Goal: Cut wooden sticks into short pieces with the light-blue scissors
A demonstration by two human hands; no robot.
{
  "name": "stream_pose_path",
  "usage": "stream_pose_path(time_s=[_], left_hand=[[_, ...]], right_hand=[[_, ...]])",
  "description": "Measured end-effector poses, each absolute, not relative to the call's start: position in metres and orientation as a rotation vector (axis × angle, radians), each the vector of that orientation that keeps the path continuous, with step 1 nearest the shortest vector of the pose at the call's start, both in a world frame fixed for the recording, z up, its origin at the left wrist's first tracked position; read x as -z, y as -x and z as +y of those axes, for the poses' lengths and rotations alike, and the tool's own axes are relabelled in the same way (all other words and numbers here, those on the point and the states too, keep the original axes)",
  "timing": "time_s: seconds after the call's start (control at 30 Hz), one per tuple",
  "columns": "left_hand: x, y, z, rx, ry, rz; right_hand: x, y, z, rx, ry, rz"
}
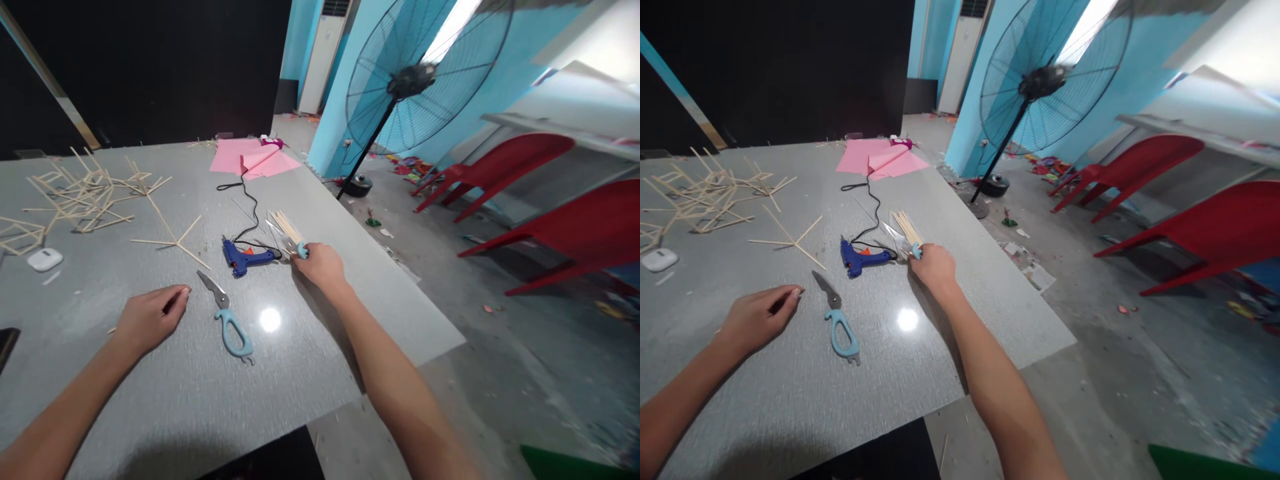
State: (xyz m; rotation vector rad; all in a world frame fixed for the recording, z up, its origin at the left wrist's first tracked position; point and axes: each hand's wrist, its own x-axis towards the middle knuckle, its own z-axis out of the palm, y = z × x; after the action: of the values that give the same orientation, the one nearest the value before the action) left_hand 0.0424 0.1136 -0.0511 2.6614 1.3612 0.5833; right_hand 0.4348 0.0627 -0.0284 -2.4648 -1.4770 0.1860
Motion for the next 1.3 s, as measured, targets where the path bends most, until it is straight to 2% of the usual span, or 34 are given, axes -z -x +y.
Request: stream_pose_path(time_s=[0.7,1.3], left_hand=[[0.051,-0.042,0.114,-0.590,-2.657,1.344],[0.053,-0.042,0.114,-0.602,-2.678,1.355]], right_hand=[[0.031,-0.462,0.071,-0.100,2.257,-1.160],[0.037,-0.435,0.073,-0.165,2.306,-1.451]])
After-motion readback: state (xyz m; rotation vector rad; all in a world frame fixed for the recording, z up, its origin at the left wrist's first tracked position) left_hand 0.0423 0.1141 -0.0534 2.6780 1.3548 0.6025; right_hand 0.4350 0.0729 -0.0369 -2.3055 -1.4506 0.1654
